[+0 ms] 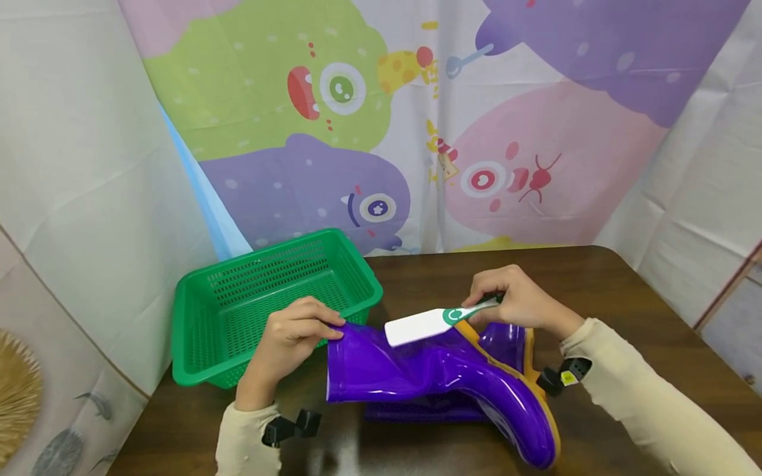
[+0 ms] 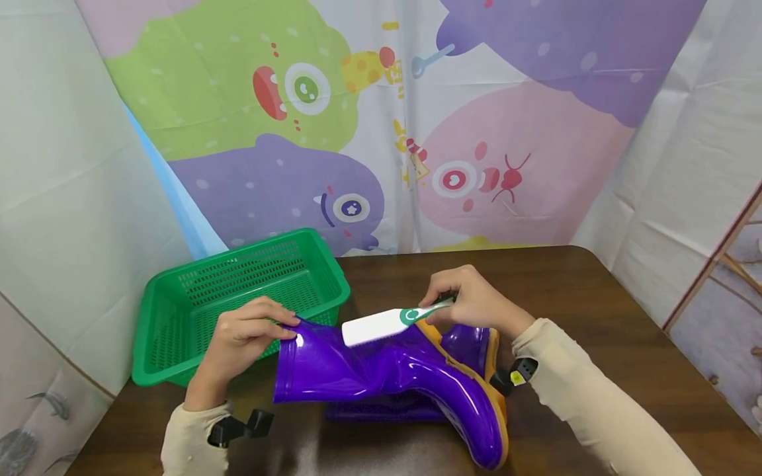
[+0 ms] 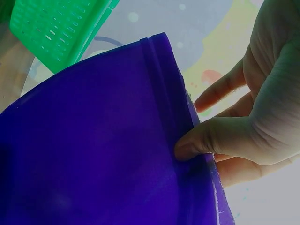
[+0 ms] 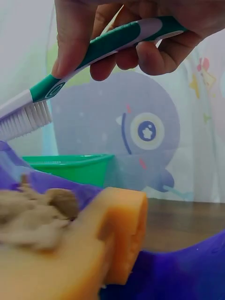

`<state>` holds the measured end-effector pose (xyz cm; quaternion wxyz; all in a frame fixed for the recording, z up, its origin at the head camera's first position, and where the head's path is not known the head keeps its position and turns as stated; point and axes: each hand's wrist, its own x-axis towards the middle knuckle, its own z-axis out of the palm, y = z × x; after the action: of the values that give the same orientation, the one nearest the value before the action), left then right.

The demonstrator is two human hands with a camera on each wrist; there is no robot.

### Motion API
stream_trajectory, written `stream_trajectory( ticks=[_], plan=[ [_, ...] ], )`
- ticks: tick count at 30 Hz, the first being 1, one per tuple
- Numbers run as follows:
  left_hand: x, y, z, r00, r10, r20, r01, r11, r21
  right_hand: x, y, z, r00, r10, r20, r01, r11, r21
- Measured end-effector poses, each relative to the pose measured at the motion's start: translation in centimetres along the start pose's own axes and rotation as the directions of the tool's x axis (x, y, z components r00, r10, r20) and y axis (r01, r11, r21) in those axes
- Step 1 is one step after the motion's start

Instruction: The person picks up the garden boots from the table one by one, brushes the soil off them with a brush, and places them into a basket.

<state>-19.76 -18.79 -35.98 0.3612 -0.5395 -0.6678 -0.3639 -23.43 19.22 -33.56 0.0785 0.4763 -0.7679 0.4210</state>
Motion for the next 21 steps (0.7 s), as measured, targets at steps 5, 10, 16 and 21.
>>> stream_trajectory(
  ticks=[5,10,16,21],
  plan=[
    [0.0,0.1,-0.1,1.0,-0.004,0.001,0.004,1.0,0.001,-1.2,-1.2,0.1,1.0,-0.023,-0.011,0.023,1.0,0.008],
    [0.0,0.2,-0.2,1.0,-0.024,0.013,0.024,1.0,-0.004,-3.6,-2.1,-0.2,0.999,0.015,-0.049,-0.017,0.999,-0.031],
    [-0.2,0.3,-0.4,0.998,-0.057,0.034,0.057,0.998,-0.001,-7.2,-2.9,-0.8,0.981,0.106,-0.16,-0.117,0.991,-0.064],
    [-0.4,0.2,-0.5,0.994,-0.085,0.065,0.085,0.996,0.001,-10.0,-3.8,-1.5,0.949,0.201,-0.243,-0.227,0.97,-0.084]
  ],
)
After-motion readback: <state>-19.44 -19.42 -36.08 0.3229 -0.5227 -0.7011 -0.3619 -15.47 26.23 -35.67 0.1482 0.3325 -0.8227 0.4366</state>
